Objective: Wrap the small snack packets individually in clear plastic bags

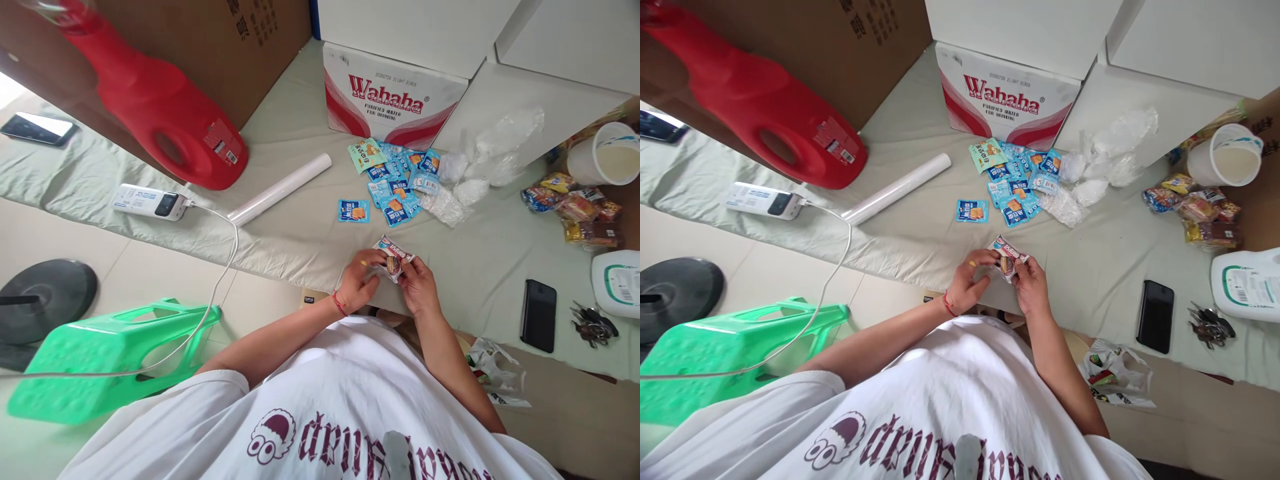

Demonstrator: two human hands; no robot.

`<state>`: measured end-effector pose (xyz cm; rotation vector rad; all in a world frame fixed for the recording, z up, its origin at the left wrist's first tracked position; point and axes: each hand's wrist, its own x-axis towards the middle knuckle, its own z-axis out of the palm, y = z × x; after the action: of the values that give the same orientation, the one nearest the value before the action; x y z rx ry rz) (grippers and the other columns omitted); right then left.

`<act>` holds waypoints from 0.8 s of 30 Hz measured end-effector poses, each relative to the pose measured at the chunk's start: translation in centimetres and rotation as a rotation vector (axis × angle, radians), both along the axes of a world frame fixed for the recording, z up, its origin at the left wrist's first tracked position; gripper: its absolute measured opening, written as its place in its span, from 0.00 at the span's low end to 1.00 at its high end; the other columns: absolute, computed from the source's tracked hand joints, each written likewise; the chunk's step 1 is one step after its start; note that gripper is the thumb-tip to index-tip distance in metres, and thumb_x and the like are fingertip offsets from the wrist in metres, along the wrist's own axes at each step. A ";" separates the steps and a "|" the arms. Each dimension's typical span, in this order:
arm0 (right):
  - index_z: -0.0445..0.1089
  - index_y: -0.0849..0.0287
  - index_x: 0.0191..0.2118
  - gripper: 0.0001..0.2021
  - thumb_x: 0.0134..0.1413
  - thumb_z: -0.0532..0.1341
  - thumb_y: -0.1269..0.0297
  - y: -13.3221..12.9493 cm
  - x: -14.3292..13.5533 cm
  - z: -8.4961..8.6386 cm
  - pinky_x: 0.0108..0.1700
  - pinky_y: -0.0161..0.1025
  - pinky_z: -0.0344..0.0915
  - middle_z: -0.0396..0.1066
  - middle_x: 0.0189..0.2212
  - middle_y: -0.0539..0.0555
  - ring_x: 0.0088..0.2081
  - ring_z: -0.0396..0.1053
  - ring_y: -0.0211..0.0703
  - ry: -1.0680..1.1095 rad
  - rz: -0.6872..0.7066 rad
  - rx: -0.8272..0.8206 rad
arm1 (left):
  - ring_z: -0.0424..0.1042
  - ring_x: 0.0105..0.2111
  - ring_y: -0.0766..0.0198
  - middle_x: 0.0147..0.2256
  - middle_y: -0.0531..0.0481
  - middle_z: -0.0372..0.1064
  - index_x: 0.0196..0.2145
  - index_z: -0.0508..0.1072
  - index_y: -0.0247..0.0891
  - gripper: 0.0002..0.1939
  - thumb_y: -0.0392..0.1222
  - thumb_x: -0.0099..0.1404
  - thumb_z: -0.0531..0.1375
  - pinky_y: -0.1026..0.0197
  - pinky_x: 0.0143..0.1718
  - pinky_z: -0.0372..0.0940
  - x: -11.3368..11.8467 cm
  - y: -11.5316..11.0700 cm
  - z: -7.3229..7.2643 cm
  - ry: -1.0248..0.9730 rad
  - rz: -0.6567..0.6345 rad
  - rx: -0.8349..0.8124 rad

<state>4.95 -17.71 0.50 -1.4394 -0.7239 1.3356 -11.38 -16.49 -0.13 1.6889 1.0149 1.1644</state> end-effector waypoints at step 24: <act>0.70 0.59 0.27 0.11 0.50 0.74 0.71 2.7 25.7 2.2 0.32 0.41 0.69 0.74 0.30 0.57 0.27 0.70 0.35 -0.254 -0.687 0.070 | 0.70 0.55 0.50 0.51 0.42 0.68 0.43 0.75 0.40 0.09 0.42 0.68 0.58 0.43 0.61 0.66 -9.4 3.2 -0.7 0.461 0.456 -0.030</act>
<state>30.64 -15.05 2.73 -1.6165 -0.3666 0.6014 -20.79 -13.27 -0.81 1.7970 1.7649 1.0399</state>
